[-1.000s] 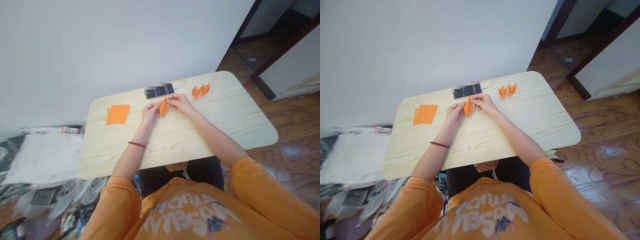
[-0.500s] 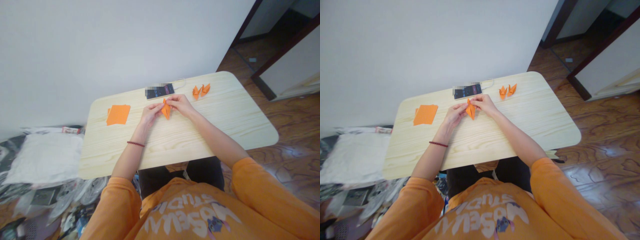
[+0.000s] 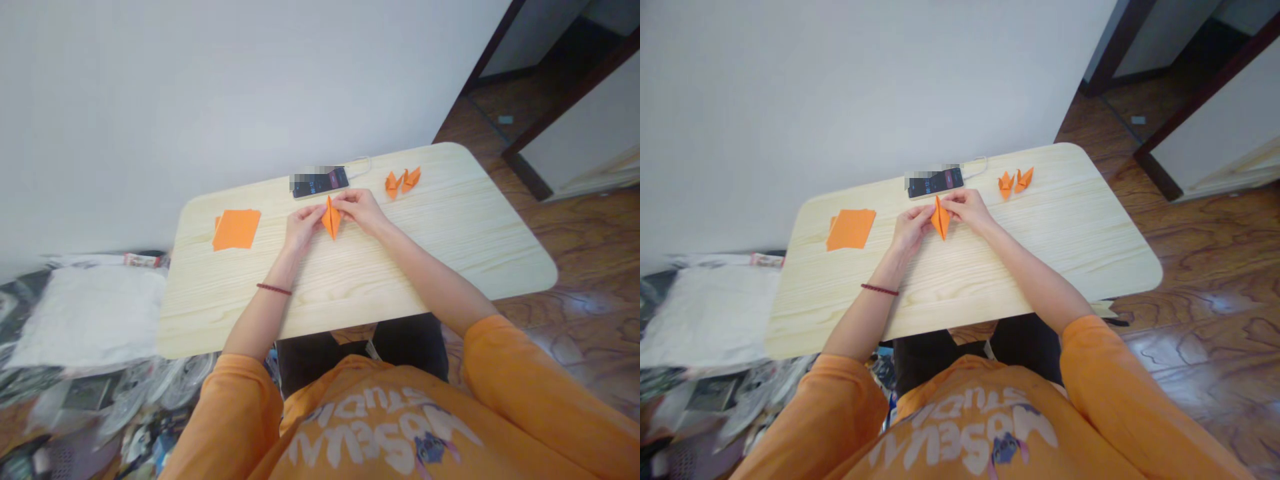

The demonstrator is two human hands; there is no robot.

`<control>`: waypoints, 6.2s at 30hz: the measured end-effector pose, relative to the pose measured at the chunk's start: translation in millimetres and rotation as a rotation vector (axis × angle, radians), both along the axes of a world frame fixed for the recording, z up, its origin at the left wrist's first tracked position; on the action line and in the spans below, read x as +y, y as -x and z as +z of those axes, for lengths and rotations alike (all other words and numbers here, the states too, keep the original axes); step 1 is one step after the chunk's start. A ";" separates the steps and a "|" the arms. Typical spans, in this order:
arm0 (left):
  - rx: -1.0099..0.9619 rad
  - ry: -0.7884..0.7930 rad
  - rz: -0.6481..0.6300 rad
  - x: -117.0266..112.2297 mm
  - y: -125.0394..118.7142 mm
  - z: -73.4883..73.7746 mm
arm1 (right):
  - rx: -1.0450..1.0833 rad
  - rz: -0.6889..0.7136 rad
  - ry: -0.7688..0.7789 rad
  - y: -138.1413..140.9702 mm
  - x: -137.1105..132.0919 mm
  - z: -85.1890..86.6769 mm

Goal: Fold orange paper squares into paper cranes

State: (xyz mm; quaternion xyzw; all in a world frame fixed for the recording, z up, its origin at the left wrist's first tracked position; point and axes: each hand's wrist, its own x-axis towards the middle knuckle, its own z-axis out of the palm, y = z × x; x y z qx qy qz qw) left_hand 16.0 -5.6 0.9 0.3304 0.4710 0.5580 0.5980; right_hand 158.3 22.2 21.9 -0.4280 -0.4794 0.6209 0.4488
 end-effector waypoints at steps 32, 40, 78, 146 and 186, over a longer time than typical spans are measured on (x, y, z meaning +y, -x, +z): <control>0.172 -0.188 0.209 0.4 -9.7 -9.7 | 0.043 -0.009 0.011 4.1 -0.2 -4.7; 0.217 -0.187 0.184 -1.5 -11.6 -6.3 | 0.082 -0.024 0.004 1.0 5.1 -9.5; 0.245 -0.129 0.109 -4.0 -9.1 -1.2 | -0.024 -0.004 -0.095 0.2 3.5 -4.7; 0.418 -0.206 0.168 2.5 3.4 -4.1 | 0.040 0.005 -0.147 -6.6 13.7 -11.4; 0.065 -0.089 -0.240 -3.1 11.4 13.8 | 0.097 -0.197 0.006 -19.2 24.3 -10.5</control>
